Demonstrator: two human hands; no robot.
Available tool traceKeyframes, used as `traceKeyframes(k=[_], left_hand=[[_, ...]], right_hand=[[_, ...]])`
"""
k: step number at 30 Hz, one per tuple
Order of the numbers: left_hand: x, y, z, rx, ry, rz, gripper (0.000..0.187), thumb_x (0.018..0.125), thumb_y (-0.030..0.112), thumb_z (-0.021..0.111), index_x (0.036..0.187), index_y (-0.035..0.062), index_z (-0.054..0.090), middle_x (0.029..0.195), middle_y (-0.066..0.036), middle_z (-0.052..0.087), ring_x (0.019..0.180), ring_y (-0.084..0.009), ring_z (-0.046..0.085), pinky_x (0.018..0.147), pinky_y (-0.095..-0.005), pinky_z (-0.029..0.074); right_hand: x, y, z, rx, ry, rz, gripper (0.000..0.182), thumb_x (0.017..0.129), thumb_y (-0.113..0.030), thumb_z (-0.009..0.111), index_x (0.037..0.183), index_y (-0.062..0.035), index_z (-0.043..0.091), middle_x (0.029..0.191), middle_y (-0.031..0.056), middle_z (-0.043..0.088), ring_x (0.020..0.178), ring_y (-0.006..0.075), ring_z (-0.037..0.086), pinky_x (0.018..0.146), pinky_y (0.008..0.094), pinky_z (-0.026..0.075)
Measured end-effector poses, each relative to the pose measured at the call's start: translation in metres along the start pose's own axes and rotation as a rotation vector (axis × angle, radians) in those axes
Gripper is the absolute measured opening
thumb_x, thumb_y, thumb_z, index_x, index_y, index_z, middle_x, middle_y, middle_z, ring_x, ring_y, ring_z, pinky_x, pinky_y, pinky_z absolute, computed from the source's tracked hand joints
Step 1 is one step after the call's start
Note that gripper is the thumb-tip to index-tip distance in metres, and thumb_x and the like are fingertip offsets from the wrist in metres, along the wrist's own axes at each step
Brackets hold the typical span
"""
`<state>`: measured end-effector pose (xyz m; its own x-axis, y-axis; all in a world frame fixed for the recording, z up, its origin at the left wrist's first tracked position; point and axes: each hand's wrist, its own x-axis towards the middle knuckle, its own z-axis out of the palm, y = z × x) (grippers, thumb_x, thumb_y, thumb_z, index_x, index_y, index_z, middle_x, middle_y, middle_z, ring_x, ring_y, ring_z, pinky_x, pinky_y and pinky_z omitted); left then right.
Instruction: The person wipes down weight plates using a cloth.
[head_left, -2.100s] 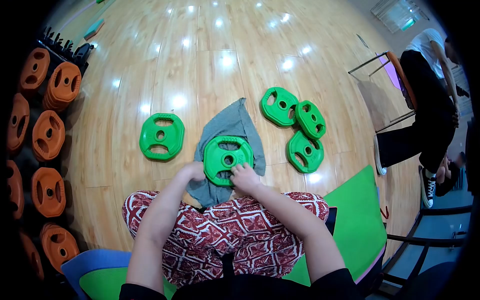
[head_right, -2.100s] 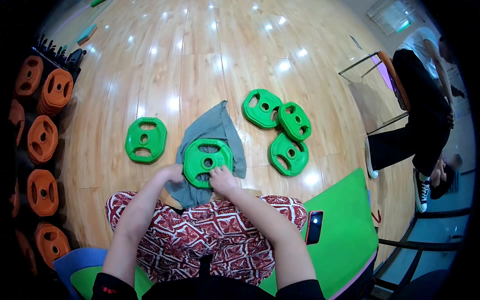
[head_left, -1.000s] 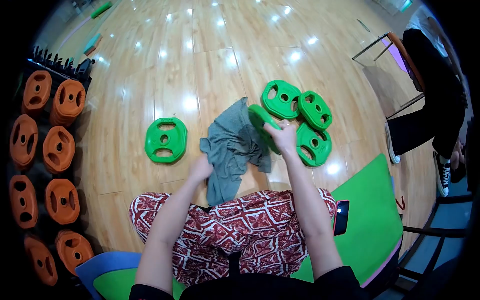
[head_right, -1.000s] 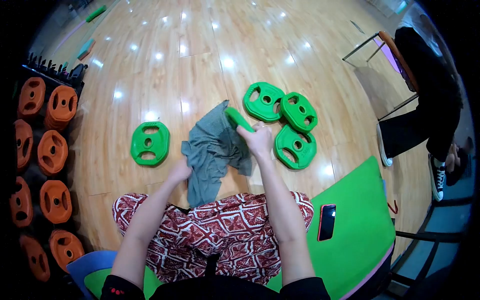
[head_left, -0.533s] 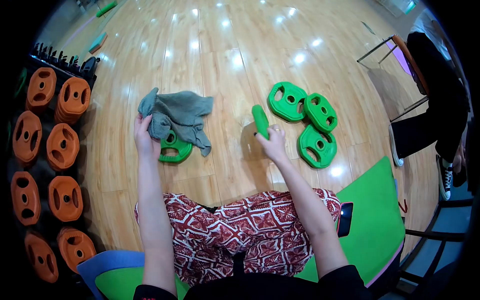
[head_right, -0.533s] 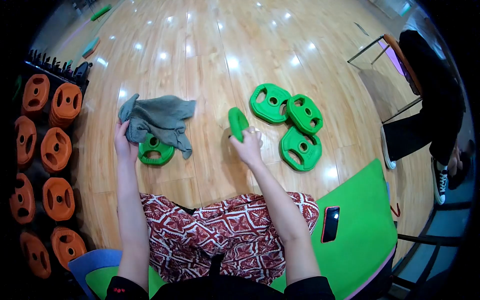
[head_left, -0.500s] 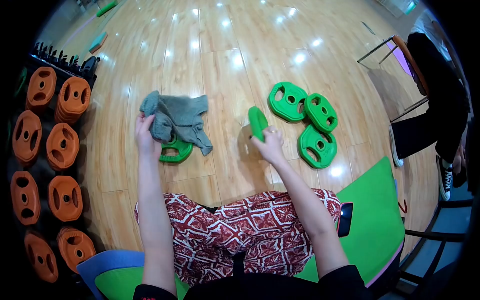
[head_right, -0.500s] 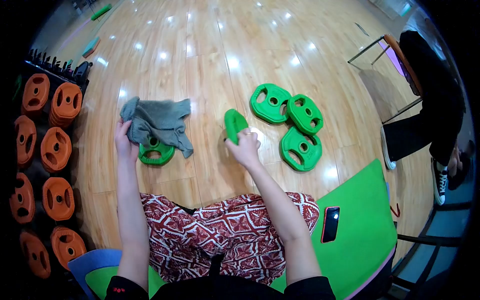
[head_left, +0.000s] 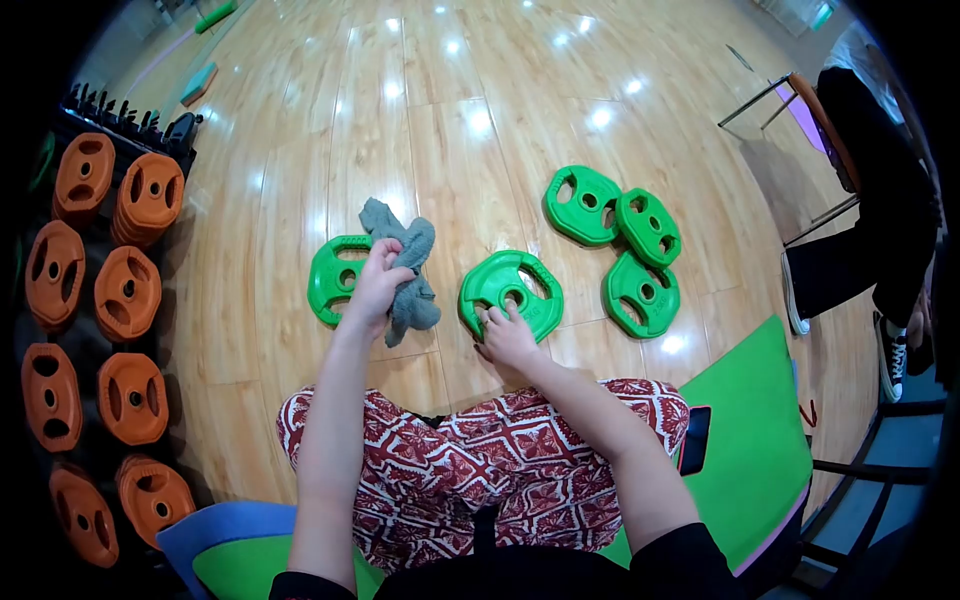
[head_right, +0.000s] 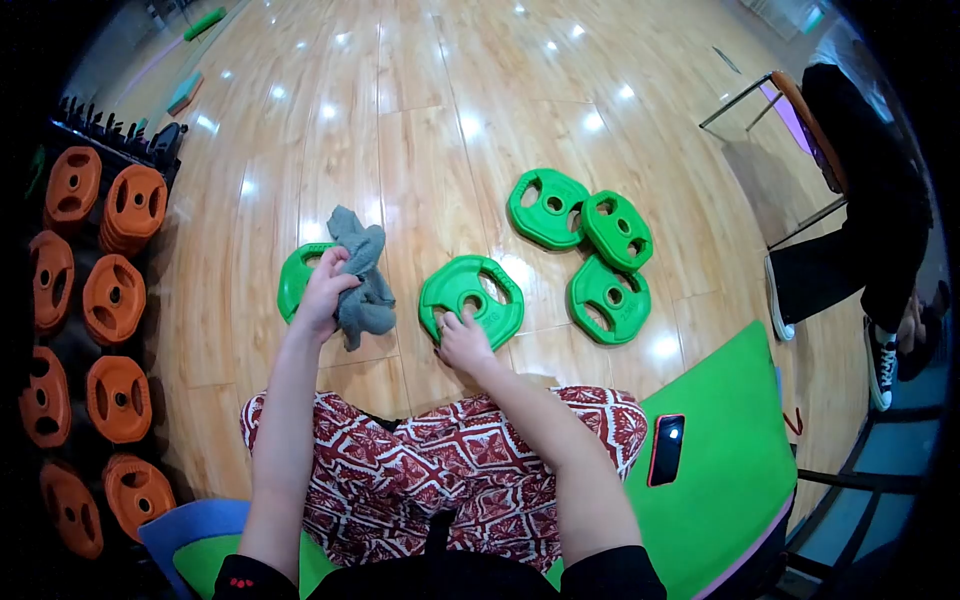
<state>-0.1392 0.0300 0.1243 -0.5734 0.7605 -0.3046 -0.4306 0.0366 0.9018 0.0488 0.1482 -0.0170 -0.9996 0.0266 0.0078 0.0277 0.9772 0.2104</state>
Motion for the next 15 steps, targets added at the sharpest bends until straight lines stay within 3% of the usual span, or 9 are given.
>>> traceKeyframes(k=[1, 8, 11, 14, 15], left_hand=[[-0.002, 0.003, 0.003, 0.008, 0.001, -0.025, 0.031, 0.072, -0.007, 0.046, 0.099, 0.0044, 0.037, 0.097, -0.008, 0.050, 0.082, -0.0149, 0.052, 0.069, -0.0272, 0.046], [-0.005, 0.007, 0.003, -0.064, -0.028, 0.060, 0.034, 0.071, -0.007, 0.046, 0.101, 0.0050, 0.036, 0.100, -0.007, 0.048, 0.085, -0.0143, 0.050, 0.071, -0.0266, 0.045], [-0.005, 0.005, 0.004, -0.047, -0.037, 0.097, 0.035, 0.070, -0.006, 0.047, 0.101, 0.0055, 0.036, 0.101, -0.006, 0.048, 0.085, -0.0141, 0.050, 0.072, -0.0269, 0.045], [-0.005, 0.006, -0.005, -0.030, -0.042, 0.085, 0.036, 0.069, -0.005, 0.047, 0.102, 0.0063, 0.036, 0.101, -0.006, 0.047, 0.086, -0.0138, 0.049, 0.073, -0.0274, 0.045], [-0.007, 0.009, -0.005, -0.060, -0.047, 0.084, 0.036, 0.069, -0.005, 0.047, 0.102, 0.0066, 0.036, 0.101, -0.006, 0.047, 0.086, -0.0137, 0.049, 0.073, -0.0272, 0.044]], right_hand=[[0.001, -0.002, 0.001, -0.033, 0.015, -0.022, 0.031, 0.073, -0.037, 0.054, 0.081, -0.0088, 0.065, 0.101, 0.0039, 0.051, 0.096, 0.0190, 0.042, 0.085, 0.0403, 0.030], [0.022, -0.005, -0.023, 0.302, 0.054, 0.299, 0.033, 0.073, -0.035, 0.056, 0.084, -0.0048, 0.063, 0.099, 0.0055, 0.051, 0.096, 0.0215, 0.044, 0.081, 0.0395, 0.032], [0.045, -0.014, 0.000, 0.275, 0.244, 0.450, 0.037, 0.070, -0.040, 0.060, 0.079, -0.0047, 0.064, 0.100, 0.0059, 0.051, 0.094, 0.0203, 0.044, 0.083, 0.0397, 0.032], [0.043, -0.017, -0.005, 0.305, 0.144, 0.399, 0.037, 0.071, -0.040, 0.060, 0.080, -0.0047, 0.065, 0.104, 0.0059, 0.052, 0.094, 0.0204, 0.044, 0.084, 0.0393, 0.031], [0.041, -0.015, 0.001, 0.247, 0.152, 0.329, 0.055, 0.069, -0.042, 0.060, 0.106, -0.0021, 0.055, 0.102, 0.0047, 0.053, 0.091, 0.0198, 0.046, 0.086, 0.0411, 0.030]])
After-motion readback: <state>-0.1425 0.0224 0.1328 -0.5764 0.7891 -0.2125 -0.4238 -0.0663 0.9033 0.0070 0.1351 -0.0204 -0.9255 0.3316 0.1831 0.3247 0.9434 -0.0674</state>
